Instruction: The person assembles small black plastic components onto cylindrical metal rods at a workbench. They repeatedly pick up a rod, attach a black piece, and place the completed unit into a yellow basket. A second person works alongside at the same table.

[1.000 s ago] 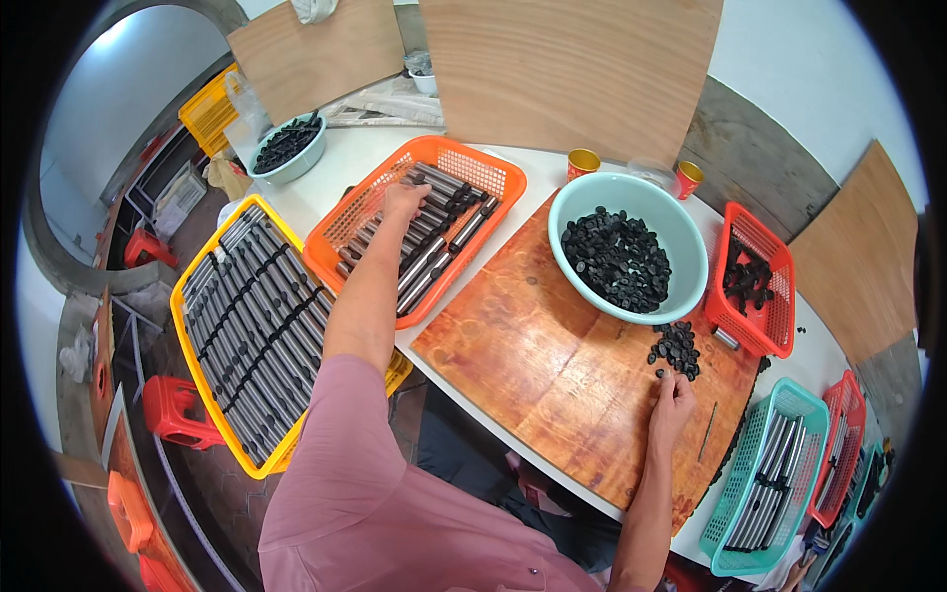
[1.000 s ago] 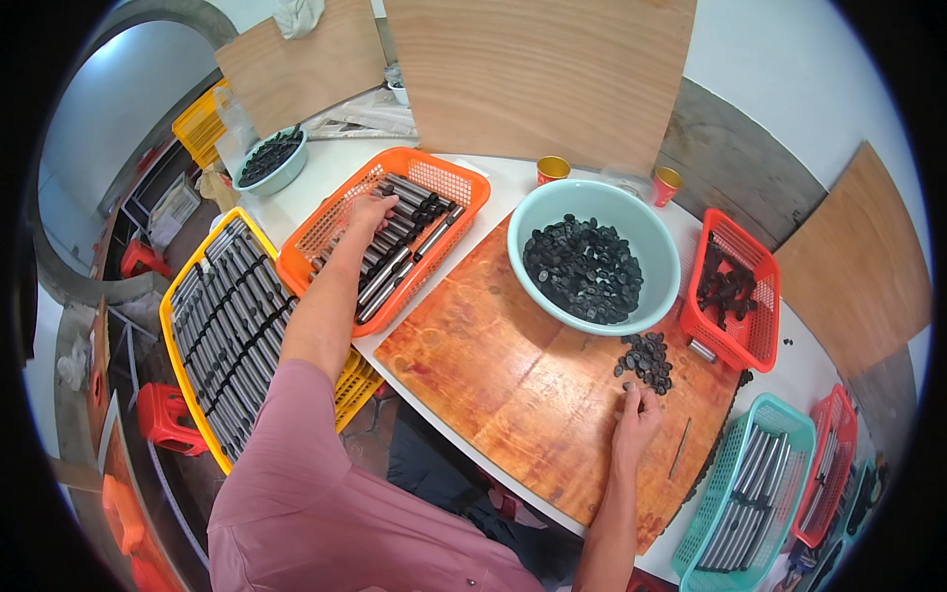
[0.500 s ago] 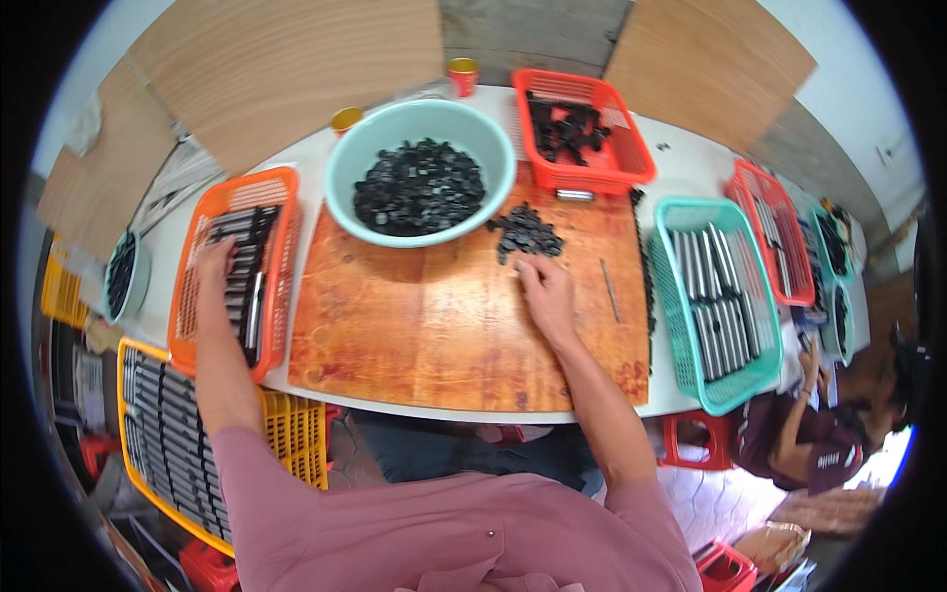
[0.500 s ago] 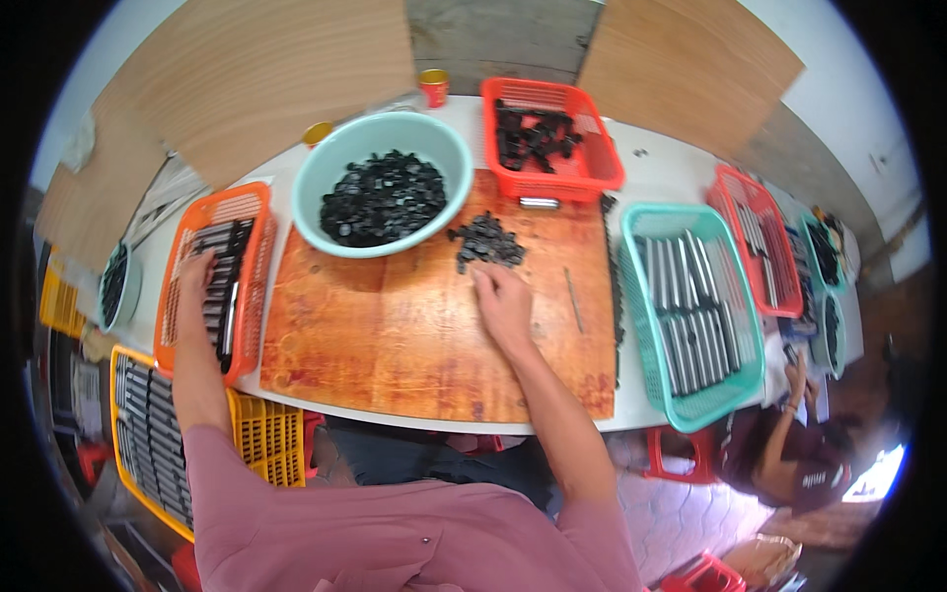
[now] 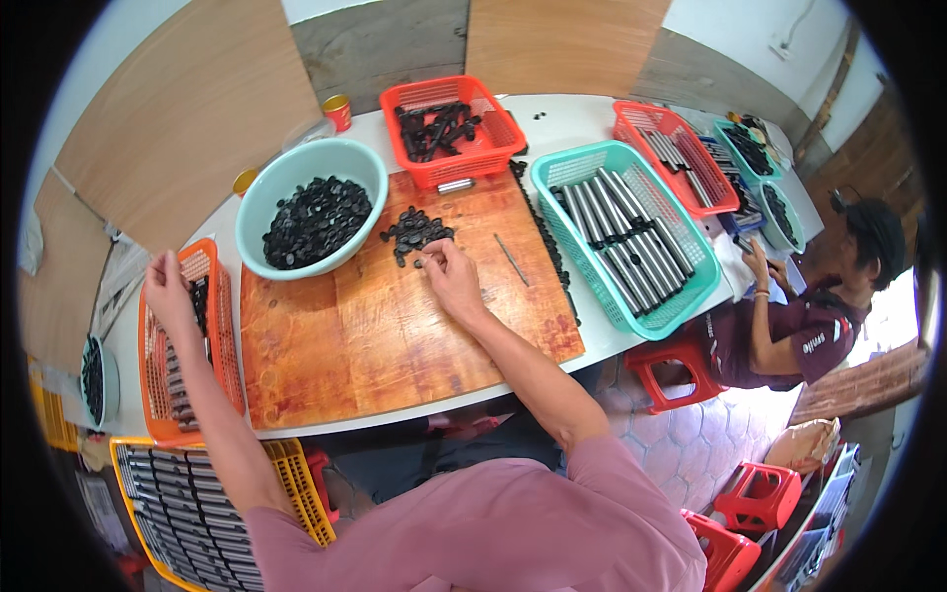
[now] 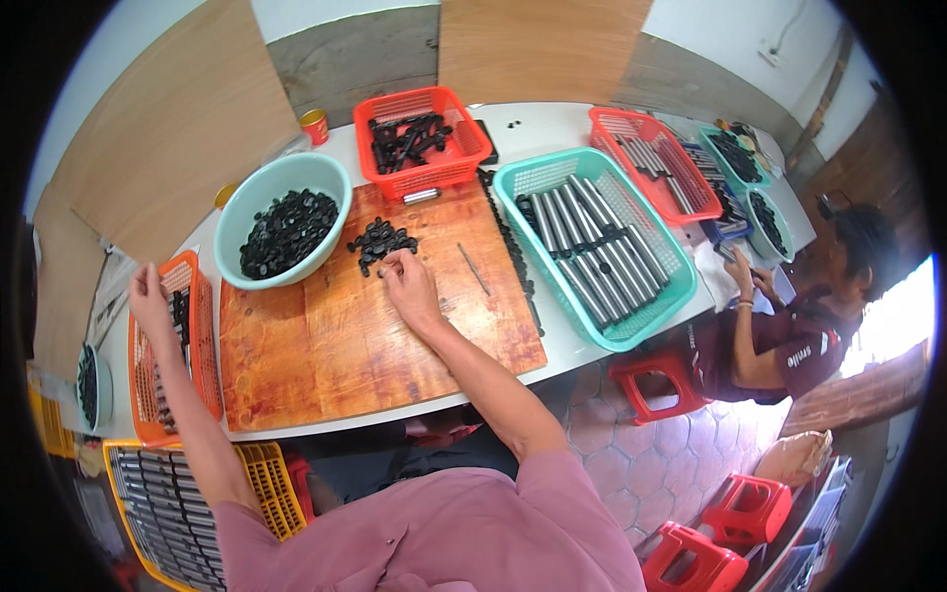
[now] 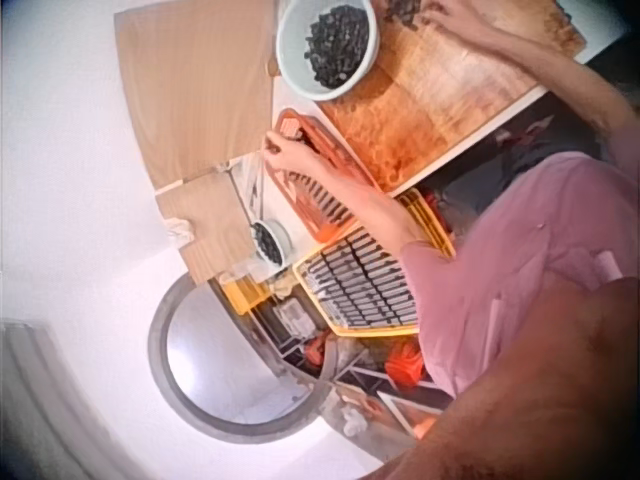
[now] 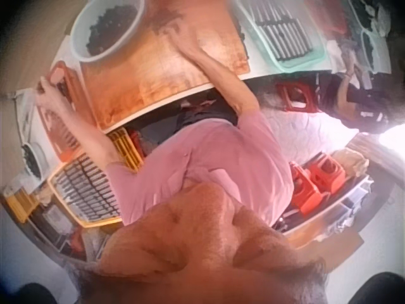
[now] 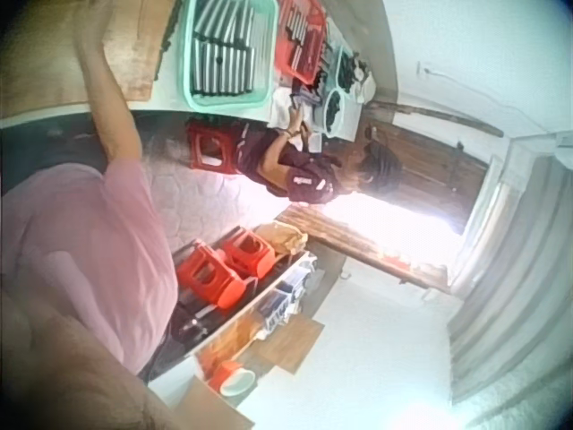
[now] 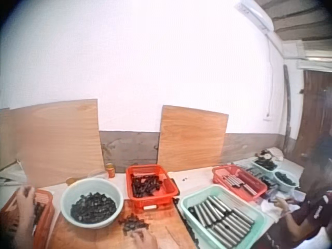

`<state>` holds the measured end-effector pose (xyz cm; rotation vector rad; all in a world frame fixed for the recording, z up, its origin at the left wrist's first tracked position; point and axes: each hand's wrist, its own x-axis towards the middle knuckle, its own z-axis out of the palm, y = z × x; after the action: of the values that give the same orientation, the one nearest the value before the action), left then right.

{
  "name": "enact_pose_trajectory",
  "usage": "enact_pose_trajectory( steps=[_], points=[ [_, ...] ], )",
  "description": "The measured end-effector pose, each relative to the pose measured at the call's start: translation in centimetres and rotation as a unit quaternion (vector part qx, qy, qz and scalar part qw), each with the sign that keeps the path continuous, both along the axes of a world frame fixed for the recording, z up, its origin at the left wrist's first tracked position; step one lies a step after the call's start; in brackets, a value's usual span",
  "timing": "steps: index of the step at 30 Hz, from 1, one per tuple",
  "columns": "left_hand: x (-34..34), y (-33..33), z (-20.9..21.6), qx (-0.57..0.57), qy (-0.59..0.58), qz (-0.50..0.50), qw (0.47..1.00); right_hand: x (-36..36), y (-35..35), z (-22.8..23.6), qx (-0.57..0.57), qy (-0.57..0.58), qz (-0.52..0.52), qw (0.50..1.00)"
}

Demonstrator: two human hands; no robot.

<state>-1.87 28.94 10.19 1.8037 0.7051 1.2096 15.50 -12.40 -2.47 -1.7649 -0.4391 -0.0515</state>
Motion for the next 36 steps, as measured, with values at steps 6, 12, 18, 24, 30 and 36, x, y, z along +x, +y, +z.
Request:
enact_pose_trajectory(
  steps=[6,12,18,24,30,36],
  points=[
    [0.1,-18.7,-6.1,-0.083,0.053,-0.159,0.982,-1.6,-8.1,9.6,-0.111,-0.111,0.008,0.988],
    [-0.8,-25.0,-11.8,-0.156,0.143,-0.244,0.946,3.2,-22.9,13.9,-0.451,-0.145,-0.13,0.871],
    [-0.5,-25.2,-12.1,-0.105,0.168,-0.246,0.949,4.5,-28.7,9.2,-0.637,0.065,-0.018,0.768],
    [-0.7,-25.2,-12.0,-0.075,0.162,-0.238,0.955,5.4,-28.0,8.3,-0.654,0.098,-0.012,0.75],
    [-0.6,-25.7,-12.1,-0.074,0.153,-0.234,0.957,5.2,-29.0,8.5,-0.647,0.108,-0.034,0.754],
    [-0.7,-25.9,-11.4,-0.065,0.167,-0.234,0.955,3.1,-29.5,13.4,-0.49,0.015,-0.188,0.851]
  ],
)
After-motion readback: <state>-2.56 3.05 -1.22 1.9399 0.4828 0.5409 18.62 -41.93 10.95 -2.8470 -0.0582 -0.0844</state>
